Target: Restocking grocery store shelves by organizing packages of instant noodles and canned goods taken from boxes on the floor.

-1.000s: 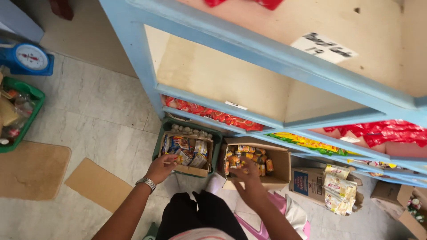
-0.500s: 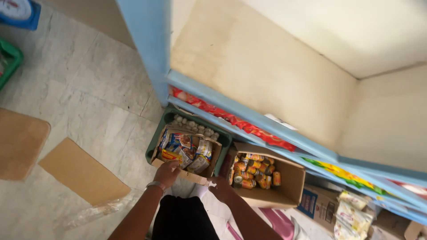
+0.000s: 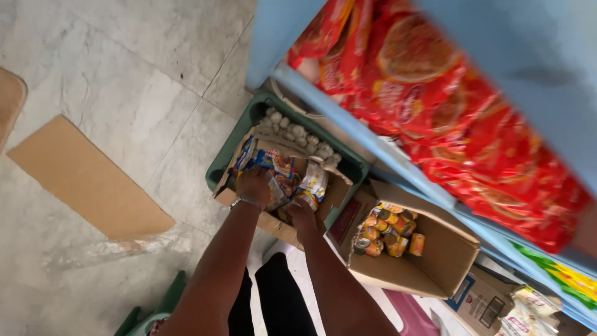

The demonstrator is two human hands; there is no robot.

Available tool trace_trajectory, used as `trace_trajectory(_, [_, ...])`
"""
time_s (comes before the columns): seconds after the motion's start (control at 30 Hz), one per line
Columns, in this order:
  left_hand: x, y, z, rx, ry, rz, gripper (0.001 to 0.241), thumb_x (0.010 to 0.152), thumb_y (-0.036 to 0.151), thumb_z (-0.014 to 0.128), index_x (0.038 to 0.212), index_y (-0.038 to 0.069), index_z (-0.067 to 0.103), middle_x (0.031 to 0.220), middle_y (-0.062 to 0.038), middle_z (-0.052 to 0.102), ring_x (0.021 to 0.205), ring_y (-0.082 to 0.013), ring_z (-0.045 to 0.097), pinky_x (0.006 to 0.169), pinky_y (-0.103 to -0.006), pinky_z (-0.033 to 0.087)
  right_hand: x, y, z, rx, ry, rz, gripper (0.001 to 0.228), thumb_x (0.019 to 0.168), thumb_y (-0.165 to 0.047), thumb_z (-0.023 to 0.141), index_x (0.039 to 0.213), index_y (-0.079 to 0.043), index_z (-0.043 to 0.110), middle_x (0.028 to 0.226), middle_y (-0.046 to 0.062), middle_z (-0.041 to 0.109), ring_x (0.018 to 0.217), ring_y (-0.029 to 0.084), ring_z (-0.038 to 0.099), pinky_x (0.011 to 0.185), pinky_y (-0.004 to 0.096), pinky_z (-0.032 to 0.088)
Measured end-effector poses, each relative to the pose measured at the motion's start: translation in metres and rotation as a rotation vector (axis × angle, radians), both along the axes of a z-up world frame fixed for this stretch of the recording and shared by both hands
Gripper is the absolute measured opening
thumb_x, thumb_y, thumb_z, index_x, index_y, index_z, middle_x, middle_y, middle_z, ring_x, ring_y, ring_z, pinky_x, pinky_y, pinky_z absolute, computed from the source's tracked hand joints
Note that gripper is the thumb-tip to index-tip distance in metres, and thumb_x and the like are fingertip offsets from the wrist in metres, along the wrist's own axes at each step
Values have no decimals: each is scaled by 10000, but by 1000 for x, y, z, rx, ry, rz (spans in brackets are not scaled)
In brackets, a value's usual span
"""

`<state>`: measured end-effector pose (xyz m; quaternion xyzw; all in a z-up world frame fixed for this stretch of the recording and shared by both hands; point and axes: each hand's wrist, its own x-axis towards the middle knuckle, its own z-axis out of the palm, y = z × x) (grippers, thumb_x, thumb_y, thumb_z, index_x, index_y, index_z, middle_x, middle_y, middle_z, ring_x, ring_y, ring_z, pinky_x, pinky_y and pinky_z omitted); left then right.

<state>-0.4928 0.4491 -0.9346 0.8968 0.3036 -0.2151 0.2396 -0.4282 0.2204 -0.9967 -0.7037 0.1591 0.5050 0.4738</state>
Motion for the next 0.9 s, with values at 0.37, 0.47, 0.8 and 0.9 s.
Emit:
trace_trajectory(0.37, [2,13,36,-254,225,147,721,865,390,652,1491,108,432,1479,-122,507,1410,-280,436,1205,-526,208,-19,38,29,-44,102,-8,813,853,-44,733,1525,-171,294,1124,84,681,992,208,656,830,365,570])
trace_trajectory(0.47, [-5,12,30,-256,239,119,649,866,394,682,1447,167,503,1437,-77,566,1405,-273,471,1184,-519,275,-12,39,49,-40,162,-120,758,858,-54,740,1502,-153,354,1096,98,689,976,225,662,816,383,571])
trace_trajectory(0.8, [-30,-21,129,-302,-457,381,172,867,116,744,1032,164,759,1097,-88,647,1063,-321,626,896,-466,533,14,2,123,391,285,-308,407,912,-58,673,1306,-65,570,1210,68,685,1106,236,662,936,392,570])
trace_trajectory(0.9, [-58,-49,147,-539,-588,516,226,839,33,730,1034,147,745,1091,-93,636,1003,-269,660,785,-371,608,13,-11,171,461,367,-443,354,938,-77,646,1282,-38,575,1216,94,680,1138,260,652,948,424,576])
